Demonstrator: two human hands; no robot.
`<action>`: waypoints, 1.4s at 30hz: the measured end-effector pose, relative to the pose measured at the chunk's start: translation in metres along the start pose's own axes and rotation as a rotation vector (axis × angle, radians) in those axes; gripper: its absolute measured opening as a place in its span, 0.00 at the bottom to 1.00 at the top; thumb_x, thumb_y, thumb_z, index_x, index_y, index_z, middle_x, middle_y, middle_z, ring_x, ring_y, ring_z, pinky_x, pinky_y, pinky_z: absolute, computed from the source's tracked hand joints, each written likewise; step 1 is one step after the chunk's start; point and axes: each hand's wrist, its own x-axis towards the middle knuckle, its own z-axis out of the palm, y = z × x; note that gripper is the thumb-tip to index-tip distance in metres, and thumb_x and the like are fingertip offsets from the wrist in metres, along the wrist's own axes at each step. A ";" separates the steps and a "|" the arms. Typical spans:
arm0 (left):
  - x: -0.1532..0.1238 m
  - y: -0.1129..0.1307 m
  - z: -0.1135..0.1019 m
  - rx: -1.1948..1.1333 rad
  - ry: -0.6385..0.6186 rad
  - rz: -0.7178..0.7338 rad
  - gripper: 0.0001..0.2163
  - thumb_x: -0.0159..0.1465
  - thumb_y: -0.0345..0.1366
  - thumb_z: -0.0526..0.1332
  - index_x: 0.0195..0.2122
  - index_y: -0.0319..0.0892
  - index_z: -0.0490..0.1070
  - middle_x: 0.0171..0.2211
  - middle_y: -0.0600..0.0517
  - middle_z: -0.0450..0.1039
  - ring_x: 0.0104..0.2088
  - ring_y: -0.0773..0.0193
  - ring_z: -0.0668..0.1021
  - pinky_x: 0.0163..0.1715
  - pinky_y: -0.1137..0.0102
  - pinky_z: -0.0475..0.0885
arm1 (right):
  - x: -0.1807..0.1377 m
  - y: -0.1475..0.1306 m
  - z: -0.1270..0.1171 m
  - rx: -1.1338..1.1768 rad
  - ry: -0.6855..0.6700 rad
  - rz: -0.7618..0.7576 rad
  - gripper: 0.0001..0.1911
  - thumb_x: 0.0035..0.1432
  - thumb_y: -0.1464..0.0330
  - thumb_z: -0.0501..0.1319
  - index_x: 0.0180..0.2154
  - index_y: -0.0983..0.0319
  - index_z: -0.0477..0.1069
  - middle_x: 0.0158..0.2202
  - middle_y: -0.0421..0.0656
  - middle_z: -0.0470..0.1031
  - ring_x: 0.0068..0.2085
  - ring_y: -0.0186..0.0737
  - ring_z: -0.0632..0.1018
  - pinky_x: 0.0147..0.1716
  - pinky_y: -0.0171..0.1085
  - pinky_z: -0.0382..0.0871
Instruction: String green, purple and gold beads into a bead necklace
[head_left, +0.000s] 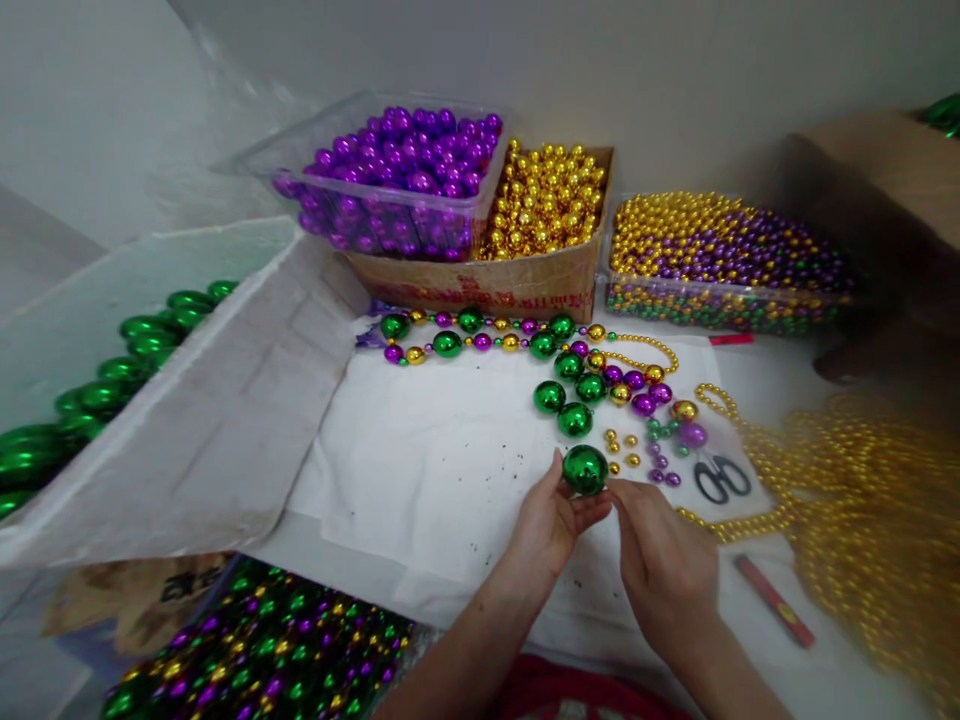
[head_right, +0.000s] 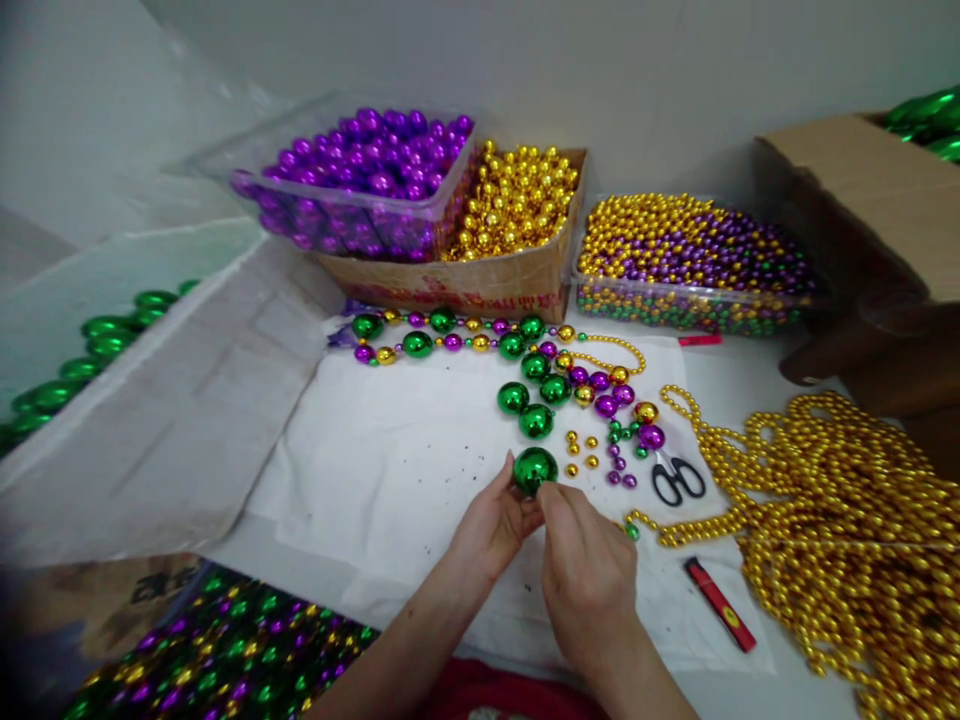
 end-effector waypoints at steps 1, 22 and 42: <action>-0.002 0.000 0.000 -0.010 -0.008 -0.016 0.16 0.65 0.45 0.54 0.36 0.34 0.71 0.30 0.46 0.76 0.24 0.64 0.77 0.27 0.70 0.74 | -0.002 0.001 0.002 0.028 -0.013 0.027 0.12 0.63 0.78 0.51 0.44 0.65 0.69 0.38 0.47 0.75 0.37 0.38 0.77 0.33 0.34 0.67; -0.006 0.006 0.020 0.615 -0.366 0.447 0.11 0.62 0.39 0.60 0.38 0.38 0.78 0.47 0.43 0.74 0.44 0.56 0.76 0.45 0.64 0.71 | -0.024 0.034 -0.004 0.779 -0.325 0.794 0.13 0.62 0.61 0.55 0.30 0.62 0.70 0.26 0.40 0.71 0.29 0.37 0.73 0.28 0.34 0.66; 0.027 -0.001 0.015 0.895 -0.344 0.562 0.05 0.56 0.36 0.65 0.34 0.43 0.78 0.40 0.46 0.73 0.44 0.55 0.72 0.51 0.62 0.65 | -0.019 0.045 -0.033 1.367 -0.023 1.077 0.08 0.55 0.63 0.64 0.33 0.60 0.70 0.19 0.36 0.66 0.17 0.29 0.63 0.16 0.29 0.48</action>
